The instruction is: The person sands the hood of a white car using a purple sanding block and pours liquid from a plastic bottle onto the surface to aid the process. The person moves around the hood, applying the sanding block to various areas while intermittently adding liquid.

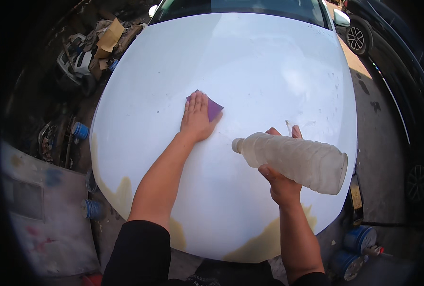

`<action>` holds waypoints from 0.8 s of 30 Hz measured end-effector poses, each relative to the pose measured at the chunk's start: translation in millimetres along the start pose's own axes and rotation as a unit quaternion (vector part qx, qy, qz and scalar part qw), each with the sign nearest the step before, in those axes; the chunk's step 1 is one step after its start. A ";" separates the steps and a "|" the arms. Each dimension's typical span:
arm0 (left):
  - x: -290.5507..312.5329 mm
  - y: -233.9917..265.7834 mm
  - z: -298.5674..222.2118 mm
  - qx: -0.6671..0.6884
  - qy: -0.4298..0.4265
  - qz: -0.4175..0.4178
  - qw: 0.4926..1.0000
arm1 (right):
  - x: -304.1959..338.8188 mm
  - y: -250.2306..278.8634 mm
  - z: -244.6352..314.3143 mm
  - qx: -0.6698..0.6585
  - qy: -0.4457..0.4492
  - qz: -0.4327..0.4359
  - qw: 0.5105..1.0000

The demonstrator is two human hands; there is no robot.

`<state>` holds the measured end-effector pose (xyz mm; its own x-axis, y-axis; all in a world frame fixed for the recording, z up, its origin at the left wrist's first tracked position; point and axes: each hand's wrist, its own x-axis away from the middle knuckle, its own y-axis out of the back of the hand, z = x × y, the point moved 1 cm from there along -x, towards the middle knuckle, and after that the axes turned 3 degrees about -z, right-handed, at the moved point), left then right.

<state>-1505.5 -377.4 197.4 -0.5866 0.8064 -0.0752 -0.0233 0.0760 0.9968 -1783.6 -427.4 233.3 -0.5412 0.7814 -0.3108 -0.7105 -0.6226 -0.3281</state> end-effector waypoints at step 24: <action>59.4 -11.3 -74.8 -0.018 -0.059 0.035 0.997 | 47.9 99.3 36.7 0.186 0.082 -0.050 0.978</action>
<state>-1600.6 -374.2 183.6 -0.4886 0.8725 -0.0052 -0.0151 -0.0025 0.9999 -1896.6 -450.3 218.6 -0.4031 0.8015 -0.4418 -0.8870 -0.4610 -0.0269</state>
